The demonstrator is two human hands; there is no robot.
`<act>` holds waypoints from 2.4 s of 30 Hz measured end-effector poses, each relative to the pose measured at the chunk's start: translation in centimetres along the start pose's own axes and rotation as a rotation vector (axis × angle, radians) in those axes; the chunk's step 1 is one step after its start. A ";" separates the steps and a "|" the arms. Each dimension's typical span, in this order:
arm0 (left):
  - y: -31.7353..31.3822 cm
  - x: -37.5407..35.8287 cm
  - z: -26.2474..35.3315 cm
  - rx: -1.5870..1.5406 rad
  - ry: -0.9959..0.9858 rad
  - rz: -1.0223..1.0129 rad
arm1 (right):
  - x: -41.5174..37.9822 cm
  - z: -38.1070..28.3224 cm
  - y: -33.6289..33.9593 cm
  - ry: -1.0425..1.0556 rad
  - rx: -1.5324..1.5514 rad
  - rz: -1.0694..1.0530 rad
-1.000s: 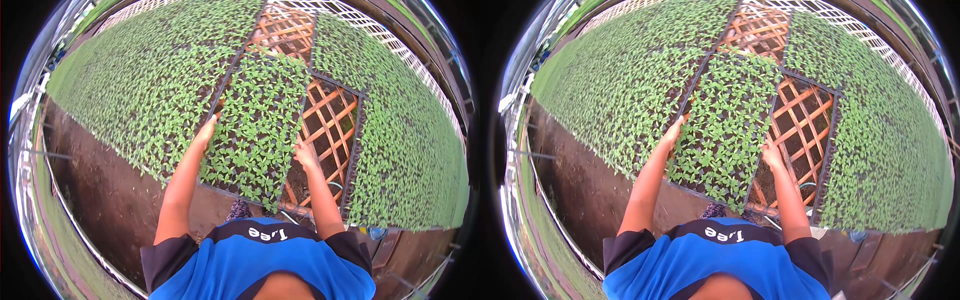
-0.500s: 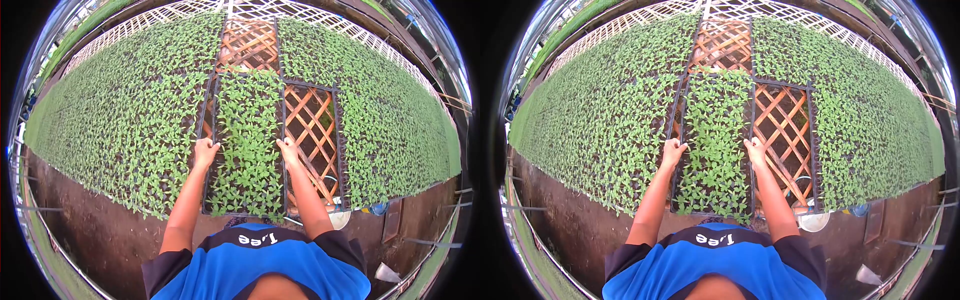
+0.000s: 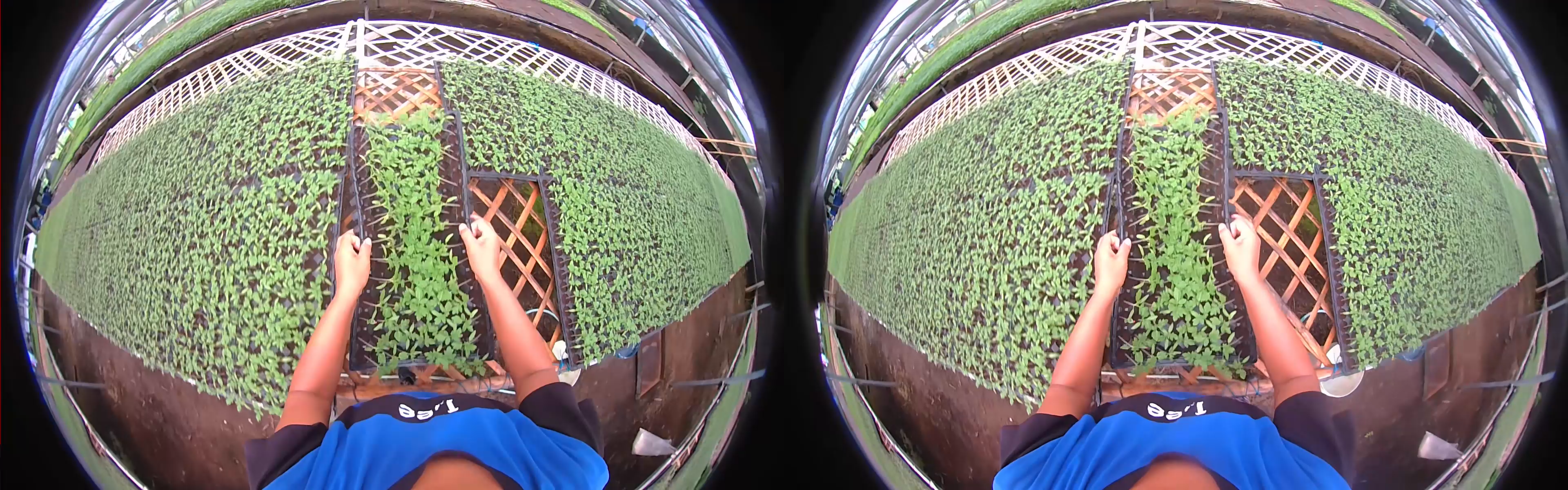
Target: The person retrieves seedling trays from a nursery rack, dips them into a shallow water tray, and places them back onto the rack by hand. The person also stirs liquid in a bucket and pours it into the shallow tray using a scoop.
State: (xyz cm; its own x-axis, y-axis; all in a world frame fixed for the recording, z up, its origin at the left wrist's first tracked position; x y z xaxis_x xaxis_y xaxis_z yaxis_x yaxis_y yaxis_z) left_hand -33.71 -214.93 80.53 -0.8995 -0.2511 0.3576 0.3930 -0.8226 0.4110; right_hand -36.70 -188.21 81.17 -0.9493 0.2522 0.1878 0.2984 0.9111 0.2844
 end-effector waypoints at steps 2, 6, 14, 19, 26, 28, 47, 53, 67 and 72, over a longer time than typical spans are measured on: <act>-1.1 4.0 -0.2 -0.053 -0.007 0.022 | 3.9 -0.6 -1.1 0.021 -0.027 0.023; -3.5 13.7 -0.8 -0.091 -0.015 0.027 | 13.3 -0.8 -4.2 -0.024 -0.040 0.051; -10.6 32.3 -6.2 0.120 0.012 0.000 | 32.4 3.2 -12.6 -0.065 -0.134 0.140; -14.6 39.3 -10.4 0.149 -0.036 0.007 | 39.7 7.0 -16.0 -0.017 -0.212 0.219; -17.7 42.6 -14.1 0.217 0.096 -0.038 | 43.9 11.2 -17.2 -0.139 -0.351 0.194; -17.9 42.9 -15.5 0.354 0.128 -0.082 | 43.6 11.6 -16.8 -0.172 -0.503 0.191; -9.9 15.3 0.8 -0.142 -0.274 -0.292 | 3.3 5.8 -1.7 -0.136 -0.087 -0.251; -8.6 -5.1 1.5 -0.331 -0.055 -0.358 | -7.2 2.6 -1.3 -0.327 -0.124 -0.357; 13.8 -31.0 5.4 -0.267 0.126 -0.125 | -32.7 -3.0 -1.5 -0.125 -0.065 -0.721; 23.0 -38.7 3.6 -0.225 0.219 -0.031 | -42.1 -6.8 -5.8 -0.375 -0.029 -0.916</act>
State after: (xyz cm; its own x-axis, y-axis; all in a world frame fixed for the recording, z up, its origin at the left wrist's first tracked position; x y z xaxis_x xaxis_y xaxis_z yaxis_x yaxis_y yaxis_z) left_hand 10.85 -222.27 79.14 -0.9398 -0.3077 0.1489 0.3344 -0.9177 0.2143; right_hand 2.17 -206.35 77.99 -0.7829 -0.4548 -0.4245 -0.5697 0.7984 0.1951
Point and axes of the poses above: each hand's wrist, its own x-axis towards the middle knuckle, its own y-axis out of the back of the hand, z = x × y, the point moved 3 cm from there along x, towards the middle knuckle, and after that the axes turned 8 degrees about -y, right-handed, at the moved point
